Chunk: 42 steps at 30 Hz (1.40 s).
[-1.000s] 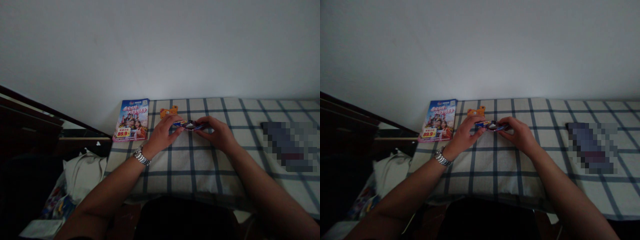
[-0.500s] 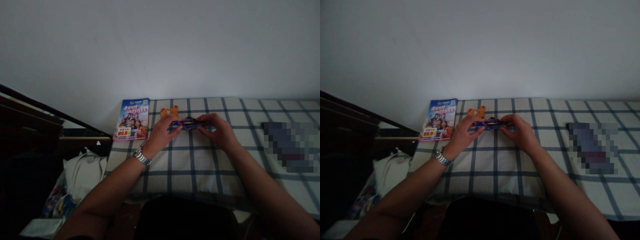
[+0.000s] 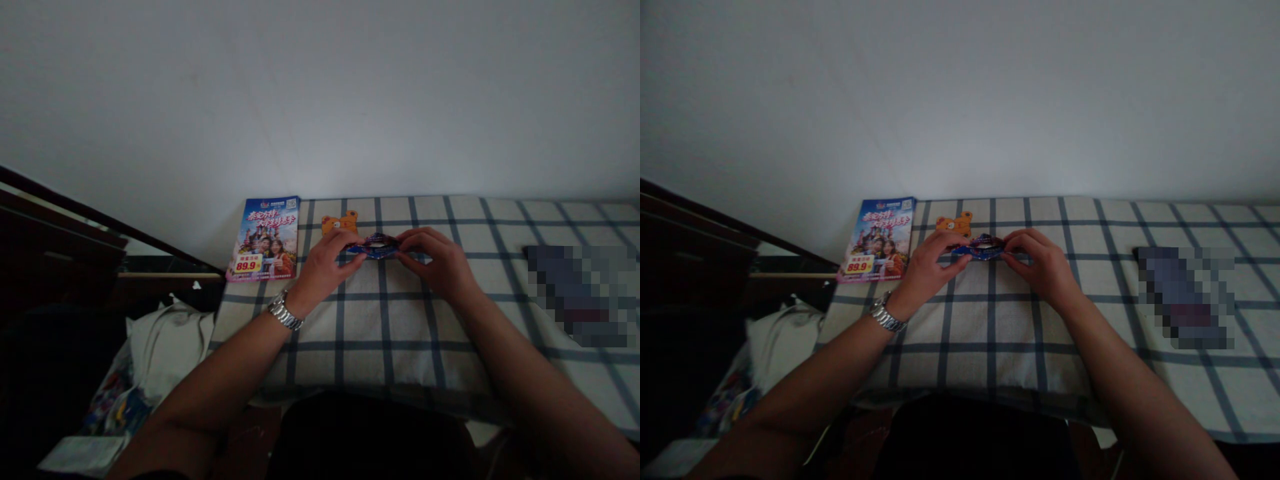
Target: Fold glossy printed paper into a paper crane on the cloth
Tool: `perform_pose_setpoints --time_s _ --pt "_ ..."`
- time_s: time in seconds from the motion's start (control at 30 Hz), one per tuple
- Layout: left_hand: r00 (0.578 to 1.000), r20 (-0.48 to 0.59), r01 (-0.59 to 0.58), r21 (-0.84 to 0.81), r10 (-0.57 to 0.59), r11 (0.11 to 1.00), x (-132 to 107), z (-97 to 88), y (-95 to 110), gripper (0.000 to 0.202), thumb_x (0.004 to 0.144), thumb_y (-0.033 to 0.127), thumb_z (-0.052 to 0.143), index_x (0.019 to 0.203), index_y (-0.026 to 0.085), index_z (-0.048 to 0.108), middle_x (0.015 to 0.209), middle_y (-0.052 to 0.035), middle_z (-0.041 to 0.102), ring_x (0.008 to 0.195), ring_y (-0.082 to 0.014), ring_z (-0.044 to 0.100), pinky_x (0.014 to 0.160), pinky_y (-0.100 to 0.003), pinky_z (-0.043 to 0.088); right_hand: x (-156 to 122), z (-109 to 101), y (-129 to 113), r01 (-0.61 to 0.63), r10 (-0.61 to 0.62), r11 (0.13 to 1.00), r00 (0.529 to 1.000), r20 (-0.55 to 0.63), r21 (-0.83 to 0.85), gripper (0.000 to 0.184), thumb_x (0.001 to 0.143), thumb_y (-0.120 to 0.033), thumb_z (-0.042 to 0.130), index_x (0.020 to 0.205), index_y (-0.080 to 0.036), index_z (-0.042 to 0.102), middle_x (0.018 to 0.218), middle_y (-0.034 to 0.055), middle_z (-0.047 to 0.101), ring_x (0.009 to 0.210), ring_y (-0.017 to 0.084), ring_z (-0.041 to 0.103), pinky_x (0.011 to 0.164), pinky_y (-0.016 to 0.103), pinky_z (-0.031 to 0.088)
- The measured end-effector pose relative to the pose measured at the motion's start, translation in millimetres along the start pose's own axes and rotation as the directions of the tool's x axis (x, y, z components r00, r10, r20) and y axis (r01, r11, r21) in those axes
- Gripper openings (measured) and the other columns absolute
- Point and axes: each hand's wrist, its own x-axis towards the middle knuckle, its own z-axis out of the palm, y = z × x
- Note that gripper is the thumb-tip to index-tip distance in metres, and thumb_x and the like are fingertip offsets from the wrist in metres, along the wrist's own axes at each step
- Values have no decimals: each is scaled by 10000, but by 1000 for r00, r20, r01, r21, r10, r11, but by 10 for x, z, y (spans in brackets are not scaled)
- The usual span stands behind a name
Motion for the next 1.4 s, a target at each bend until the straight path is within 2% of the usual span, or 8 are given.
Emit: perform_pose_setpoints --time_s 0.2,0.33,0.43,0.6,0.8,0.9,1.1,1.4 --pt "1000 3 -6 -9 6 1000 -1 7 -16 192 990 233 697 1172 241 636 1136 -41 691 1081 -187 689 941 -387 629 -14 40 35 -45 46 997 999 -17 68 110 960 -319 716 992 -265 626 1127 72 732 1054 263 745 907 458 682" --pt "1000 12 -5 5 5 1000 -6 7 -4 207 988 233 705 1184 236 636 1133 -39 691 1070 -185 691 942 -380 623 -45 71 110 -93 93 994 996 -11 55 284 930 -351 753 1166 -268 619 1146 72 747 1004 265 770 894 465 684" --pt "1000 12 -17 13 17 1000 -11 15 -5 201 984 227 713 1173 229 643 1107 -38 702 1050 -183 691 930 -372 614 -51 70 136 -52 52 999 998 27 -11 419 917 -337 764 1295 -279 591 1183 80 742 1053 281 758 927 489 665" --pt "1000 22 -13 5 12 1000 -21 40 -50 173 1005 265 688 1170 229 651 1101 -47 718 1038 -187 705 937 -382 615 -26 39 91 -1 1 1000 999 41 -7 274 931 -282 732 1176 -285 608 1184 74 731 1069 278 738 933 486 646" --pt "996 51 72 -71 -68 995 -51 76 -105 206 1034 266 643 1237 229 627 1189 -53 714 1061 -170 728 938 -335 643 -5 23 57 5 -5 1000 998 62 12 87 972 -275 677 1033 -269 616 1155 74 735 1057 262 731 903 455 643" --pt "995 34 99 -100 -97 990 -51 87 -120 264 1039 245 627 1301 232 593 1245 -70 705 1064 -168 733 955 -350 649 -11 28 112 -71 70 996 997 20 50 139 957 -329 714 1035 -255 626 1153 74 741 1006 257 756 849 428 662" --pt "993 4 119 -129 -119 985 -30 95 -138 304 1021 197 640 1316 222 574 1174 -74 699 1008 -148 727 905 -323 669 -13 19 208 -264 266 964 961 -77 33 283 928 -462 746 1071 -237 654 1042 73 794 802 239 772 721 404 658" --pt "990 12 137 -166 -137 976 -38 115 -160 359 1019 186 639 1366 232 557 1192 -81 688 1018 -154 723 921 -337 667 -7 24 203 -294 295 955 952 -82 32 327 914 -526 744 1041 -234 667 975 73 786 779 230 737 718 393 638"
